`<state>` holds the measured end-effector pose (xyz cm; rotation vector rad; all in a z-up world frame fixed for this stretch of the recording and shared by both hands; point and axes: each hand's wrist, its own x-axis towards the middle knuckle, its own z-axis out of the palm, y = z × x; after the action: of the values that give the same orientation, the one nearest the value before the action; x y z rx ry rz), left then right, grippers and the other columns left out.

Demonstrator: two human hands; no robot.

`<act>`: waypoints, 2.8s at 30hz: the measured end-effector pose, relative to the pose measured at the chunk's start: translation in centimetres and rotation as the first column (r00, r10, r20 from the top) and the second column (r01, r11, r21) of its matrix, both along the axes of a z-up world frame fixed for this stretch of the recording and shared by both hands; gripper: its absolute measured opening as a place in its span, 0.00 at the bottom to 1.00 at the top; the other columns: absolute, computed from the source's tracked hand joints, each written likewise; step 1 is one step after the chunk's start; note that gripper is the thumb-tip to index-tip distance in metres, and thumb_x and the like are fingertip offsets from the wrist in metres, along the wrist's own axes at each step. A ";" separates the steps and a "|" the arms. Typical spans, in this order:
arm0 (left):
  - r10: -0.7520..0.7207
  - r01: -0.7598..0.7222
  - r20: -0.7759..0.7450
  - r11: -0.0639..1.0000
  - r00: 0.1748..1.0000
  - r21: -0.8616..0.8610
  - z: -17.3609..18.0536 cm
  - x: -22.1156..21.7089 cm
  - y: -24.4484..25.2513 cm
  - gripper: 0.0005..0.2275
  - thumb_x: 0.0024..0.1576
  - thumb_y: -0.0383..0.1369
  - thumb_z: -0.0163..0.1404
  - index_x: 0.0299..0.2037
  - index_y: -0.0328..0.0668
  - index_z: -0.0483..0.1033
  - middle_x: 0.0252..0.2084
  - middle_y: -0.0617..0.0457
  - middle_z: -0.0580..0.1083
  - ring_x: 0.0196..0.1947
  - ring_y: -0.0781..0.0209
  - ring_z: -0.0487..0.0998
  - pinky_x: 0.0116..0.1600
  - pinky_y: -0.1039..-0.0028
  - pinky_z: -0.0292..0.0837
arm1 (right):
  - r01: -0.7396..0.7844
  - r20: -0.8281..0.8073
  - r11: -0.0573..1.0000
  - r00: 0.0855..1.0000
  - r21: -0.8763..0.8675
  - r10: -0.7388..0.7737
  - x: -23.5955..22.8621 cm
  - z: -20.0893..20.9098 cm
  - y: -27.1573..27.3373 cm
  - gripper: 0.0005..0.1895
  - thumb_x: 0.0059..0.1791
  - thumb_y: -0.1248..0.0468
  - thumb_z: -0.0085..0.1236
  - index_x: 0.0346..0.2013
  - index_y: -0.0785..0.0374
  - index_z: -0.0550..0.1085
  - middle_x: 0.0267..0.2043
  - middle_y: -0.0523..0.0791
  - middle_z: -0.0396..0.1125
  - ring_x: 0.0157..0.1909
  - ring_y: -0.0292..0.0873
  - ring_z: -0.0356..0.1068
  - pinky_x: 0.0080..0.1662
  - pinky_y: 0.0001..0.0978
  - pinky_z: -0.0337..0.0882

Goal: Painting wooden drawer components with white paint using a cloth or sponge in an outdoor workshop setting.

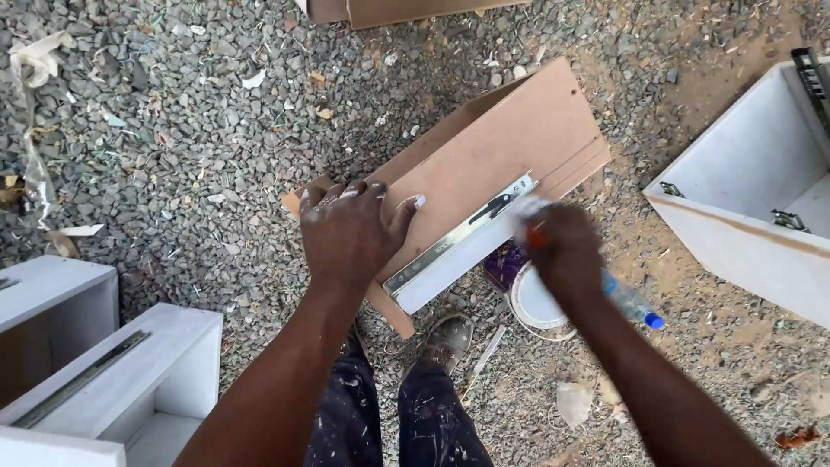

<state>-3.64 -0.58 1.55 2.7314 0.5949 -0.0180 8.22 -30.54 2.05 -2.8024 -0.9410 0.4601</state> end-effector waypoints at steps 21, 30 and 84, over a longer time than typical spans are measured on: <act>0.001 -0.003 -0.069 1.000 0.998 -0.025 -0.3 0.6 0.1 0.22 0.62 0.60 0.46 0.43 0.54 0.84 0.34 0.49 0.81 0.41 0.48 0.83 0.55 0.57 0.65 | -0.058 -0.030 0.977 0.997 0.204 0.066 -6.6 -0.4 3.0 0.23 0.56 0.46 0.41 0.36 0.56 0.79 0.35 0.47 0.69 0.42 0.52 0.69 0.43 0.41 0.70; -0.012 0.017 -0.110 0.999 0.994 0.050 0.9 1.3 0.4 0.20 0.61 0.57 0.51 0.36 0.52 0.84 0.29 0.51 0.80 0.31 0.51 0.79 0.51 0.55 0.66 | 0.360 0.033 0.923 0.929 0.136 -0.368 13.3 2.0 -2.2 0.02 0.51 0.75 0.58 0.38 0.73 0.76 0.35 0.54 0.70 0.30 0.50 0.64 0.34 0.42 0.65; 0.034 -0.055 0.343 0.997 0.939 0.050 -1.5 0.6 1.1 0.09 0.58 0.43 0.55 0.28 0.55 0.81 0.25 0.54 0.73 0.29 0.54 0.78 0.44 0.66 0.70 | -0.076 -0.034 0.993 0.997 -0.093 0.073 10.2 -0.5 -2.0 0.16 0.44 0.60 0.66 0.46 0.57 0.80 0.45 0.49 0.74 0.52 0.59 0.75 0.53 0.51 0.76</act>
<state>-3.01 0.53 0.06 2.6837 0.5610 0.4841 18.44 -32.55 1.50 -2.8417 -1.0469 0.5702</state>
